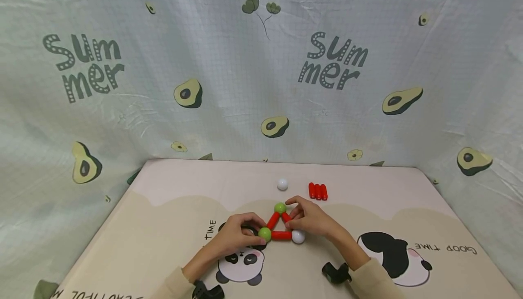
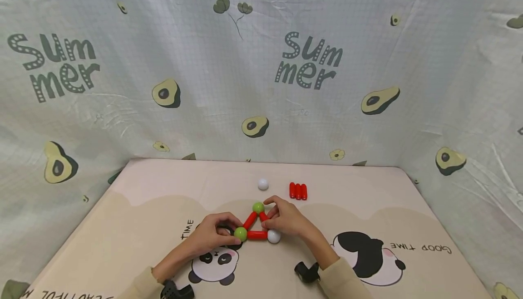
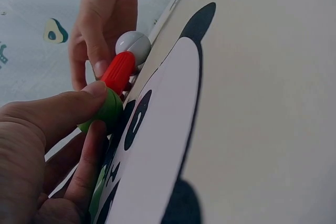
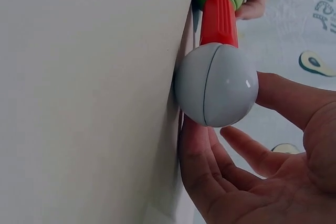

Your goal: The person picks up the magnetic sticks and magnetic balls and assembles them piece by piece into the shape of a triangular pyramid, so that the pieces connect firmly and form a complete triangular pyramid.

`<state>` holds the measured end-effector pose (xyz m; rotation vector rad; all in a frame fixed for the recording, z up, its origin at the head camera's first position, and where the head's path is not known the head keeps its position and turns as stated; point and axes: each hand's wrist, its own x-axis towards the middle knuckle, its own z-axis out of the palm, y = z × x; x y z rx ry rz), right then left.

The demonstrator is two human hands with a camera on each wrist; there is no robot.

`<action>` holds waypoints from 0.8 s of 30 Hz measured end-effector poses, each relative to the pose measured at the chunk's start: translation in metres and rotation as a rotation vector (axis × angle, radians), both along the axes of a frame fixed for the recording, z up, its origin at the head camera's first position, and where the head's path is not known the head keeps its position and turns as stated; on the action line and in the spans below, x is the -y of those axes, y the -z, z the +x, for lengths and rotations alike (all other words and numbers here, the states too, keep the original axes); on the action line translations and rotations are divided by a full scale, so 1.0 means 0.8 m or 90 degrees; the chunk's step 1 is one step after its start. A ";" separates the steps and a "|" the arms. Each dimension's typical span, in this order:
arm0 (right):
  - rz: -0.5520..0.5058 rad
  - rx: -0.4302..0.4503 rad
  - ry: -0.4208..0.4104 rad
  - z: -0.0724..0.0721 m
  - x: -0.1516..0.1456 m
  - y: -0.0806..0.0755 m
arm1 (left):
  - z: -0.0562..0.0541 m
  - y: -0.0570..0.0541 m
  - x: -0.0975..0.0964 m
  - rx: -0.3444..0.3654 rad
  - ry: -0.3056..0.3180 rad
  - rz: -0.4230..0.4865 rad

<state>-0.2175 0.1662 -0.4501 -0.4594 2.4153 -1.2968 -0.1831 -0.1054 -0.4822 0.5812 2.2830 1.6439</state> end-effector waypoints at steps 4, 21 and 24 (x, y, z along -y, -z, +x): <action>0.010 -0.012 0.008 -0.002 -0.004 -0.003 | 0.000 0.000 0.000 0.002 0.000 -0.001; 0.113 -0.107 0.173 -0.060 -0.070 -0.036 | -0.001 0.004 0.000 -0.012 0.006 -0.005; 0.135 -0.112 0.199 -0.069 -0.086 -0.033 | -0.001 0.003 -0.001 -0.015 0.005 -0.008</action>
